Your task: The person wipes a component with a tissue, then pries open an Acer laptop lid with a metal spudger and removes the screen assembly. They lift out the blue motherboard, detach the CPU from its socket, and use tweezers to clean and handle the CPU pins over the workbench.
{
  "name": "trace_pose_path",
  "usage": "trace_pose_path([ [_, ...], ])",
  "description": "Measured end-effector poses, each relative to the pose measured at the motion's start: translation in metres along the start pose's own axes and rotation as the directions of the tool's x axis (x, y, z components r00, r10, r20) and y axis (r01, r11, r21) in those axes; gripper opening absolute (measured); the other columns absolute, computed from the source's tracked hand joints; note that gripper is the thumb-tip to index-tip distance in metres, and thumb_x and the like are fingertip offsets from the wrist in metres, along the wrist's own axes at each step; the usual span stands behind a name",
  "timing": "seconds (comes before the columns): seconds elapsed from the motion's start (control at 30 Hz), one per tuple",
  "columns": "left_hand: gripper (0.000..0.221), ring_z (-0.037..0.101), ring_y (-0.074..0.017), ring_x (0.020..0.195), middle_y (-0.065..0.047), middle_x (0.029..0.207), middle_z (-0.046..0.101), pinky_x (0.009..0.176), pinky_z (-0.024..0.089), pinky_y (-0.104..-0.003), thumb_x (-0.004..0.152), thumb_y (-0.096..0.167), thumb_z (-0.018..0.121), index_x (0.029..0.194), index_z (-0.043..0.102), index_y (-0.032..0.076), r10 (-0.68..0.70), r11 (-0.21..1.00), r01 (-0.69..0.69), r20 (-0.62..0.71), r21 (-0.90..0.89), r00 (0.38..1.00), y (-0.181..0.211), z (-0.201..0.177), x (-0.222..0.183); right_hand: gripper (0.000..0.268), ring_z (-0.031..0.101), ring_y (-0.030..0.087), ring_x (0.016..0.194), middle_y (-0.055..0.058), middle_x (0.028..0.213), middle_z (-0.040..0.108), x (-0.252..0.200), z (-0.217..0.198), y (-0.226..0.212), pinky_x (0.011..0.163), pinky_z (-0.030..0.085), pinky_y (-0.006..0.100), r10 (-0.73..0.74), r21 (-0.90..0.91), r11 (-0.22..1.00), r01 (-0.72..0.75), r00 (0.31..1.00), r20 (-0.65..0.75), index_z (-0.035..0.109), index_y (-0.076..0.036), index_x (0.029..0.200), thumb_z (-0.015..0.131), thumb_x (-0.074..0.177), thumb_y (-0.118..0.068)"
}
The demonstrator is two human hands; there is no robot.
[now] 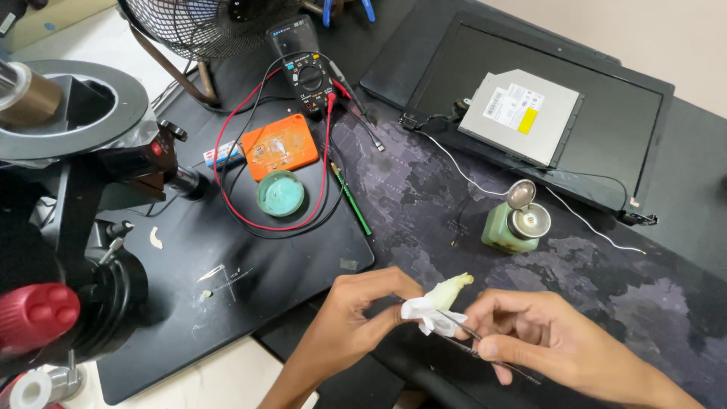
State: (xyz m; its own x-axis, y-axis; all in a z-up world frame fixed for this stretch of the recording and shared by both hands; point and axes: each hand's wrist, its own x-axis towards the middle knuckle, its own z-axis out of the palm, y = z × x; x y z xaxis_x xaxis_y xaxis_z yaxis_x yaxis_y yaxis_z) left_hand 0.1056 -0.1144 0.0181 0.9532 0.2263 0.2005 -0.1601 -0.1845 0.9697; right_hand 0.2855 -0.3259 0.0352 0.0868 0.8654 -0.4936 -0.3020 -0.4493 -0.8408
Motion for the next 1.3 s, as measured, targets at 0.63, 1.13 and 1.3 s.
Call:
trace_pose_path([
  [0.63,0.004,0.064,-0.015,0.094,-0.01,0.099,0.067,0.086,0.05,-0.027,0.094,-0.003,0.068,0.092,0.064,-0.004,-0.085,0.92,0.052,-0.068,-0.388,0.994,0.003,0.019,-0.006,0.035,0.06,0.009,0.067,0.007,0.093,0.066,0.017,0.006,0.019,0.057,0.052,0.024,-0.068,0.199,0.98,0.028,0.977,0.2,0.068,0.008,0.12,0.071,0.095,-0.016],
  [1.13,0.004,0.065,-0.0082,0.081,-0.004,0.088,0.072,0.077,0.054,-0.025,0.094,-0.001,0.068,0.096,0.067,-0.003,-0.075,0.982,0.156,-0.539,0.108,0.839,0.003,-0.094,-0.007,0.029,0.064,0.009,0.067,0.002,0.084,0.064,0.065,0.034,-0.008,0.06,0.052,0.024,-0.28,-0.236,0.946,0.223,0.928,-0.245,0.069,0.0,0.114,0.07,0.091,-0.019],
  [1.3,0.021,0.065,-0.0099,0.07,-0.005,0.079,0.069,0.065,0.053,-0.026,0.092,0.001,0.068,0.11,0.057,0.0,-0.052,0.942,0.248,-0.63,0.227,0.775,0.007,-0.106,-0.014,0.027,0.065,0.01,0.07,0.006,0.079,0.072,0.15,0.036,-0.034,0.065,0.055,0.029,-0.604,-0.663,0.688,0.295,0.739,-0.299,0.068,0.0,0.115,0.068,0.093,-0.016],
])
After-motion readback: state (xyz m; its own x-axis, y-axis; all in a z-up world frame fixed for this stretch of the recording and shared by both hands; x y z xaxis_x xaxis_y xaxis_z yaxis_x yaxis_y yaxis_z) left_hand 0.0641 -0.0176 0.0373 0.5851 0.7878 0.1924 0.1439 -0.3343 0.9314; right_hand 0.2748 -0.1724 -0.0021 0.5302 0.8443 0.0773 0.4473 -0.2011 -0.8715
